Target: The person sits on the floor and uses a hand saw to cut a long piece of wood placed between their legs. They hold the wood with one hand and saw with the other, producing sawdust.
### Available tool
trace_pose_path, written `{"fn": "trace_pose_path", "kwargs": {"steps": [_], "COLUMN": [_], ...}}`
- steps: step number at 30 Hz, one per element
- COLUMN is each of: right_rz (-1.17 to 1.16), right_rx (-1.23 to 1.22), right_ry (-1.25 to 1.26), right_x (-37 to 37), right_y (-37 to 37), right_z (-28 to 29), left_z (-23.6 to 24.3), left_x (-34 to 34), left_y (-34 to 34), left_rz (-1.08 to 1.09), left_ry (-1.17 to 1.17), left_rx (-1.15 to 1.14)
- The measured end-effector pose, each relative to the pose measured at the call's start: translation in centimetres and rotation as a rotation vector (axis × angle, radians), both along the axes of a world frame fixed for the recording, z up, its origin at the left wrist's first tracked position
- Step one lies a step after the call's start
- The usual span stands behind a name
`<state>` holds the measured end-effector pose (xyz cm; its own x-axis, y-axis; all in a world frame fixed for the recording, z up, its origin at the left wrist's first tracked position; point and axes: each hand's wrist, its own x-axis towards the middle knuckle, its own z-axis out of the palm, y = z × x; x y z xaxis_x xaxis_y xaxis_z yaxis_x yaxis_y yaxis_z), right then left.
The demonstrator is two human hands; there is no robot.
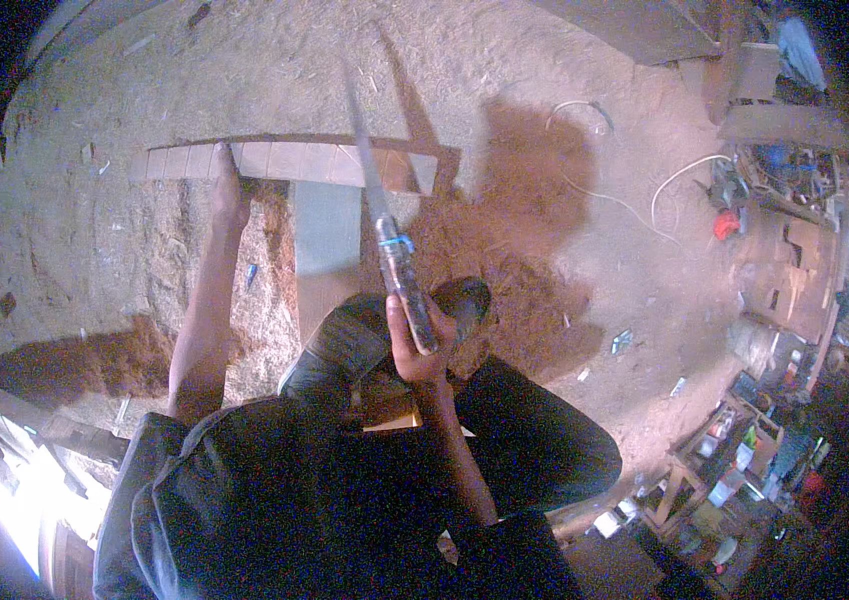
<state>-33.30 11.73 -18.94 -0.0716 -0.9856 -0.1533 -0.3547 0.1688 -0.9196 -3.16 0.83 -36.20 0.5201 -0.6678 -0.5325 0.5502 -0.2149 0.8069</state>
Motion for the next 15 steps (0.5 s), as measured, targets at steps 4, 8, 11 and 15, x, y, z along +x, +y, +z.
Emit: {"fn": "trace_pose_path", "kwargs": {"steps": [4, 8, 11, 15], "right_rz": [0.107, 0.118, 0.016, -0.068], "right_rx": [-0.030, 0.008, 0.067, 0.105], "right_ry": [0.086, 0.080, -0.029, -0.126], "right_x": [0.7, 0.8, 0.3, 1.2], "right_y": [-0.2, 0.3, 0.8, 0.8], "right_z": [0.2, -0.6, -2.0, -3.3], "left_z": [-0.7, -0.2, 3.0, 1.5], "left_x": [-2.5, -1.7, -4.5, -5.8], "left_y": [-1.9, -3.7, -4.6, -4.6], "left_rz": [-0.079, -0.098, -0.122, 0.003], "left_ry": [-0.059, -0.220, -0.118, -0.263], "left_rx": [0.039, 0.028, 0.171, 0.072]}}
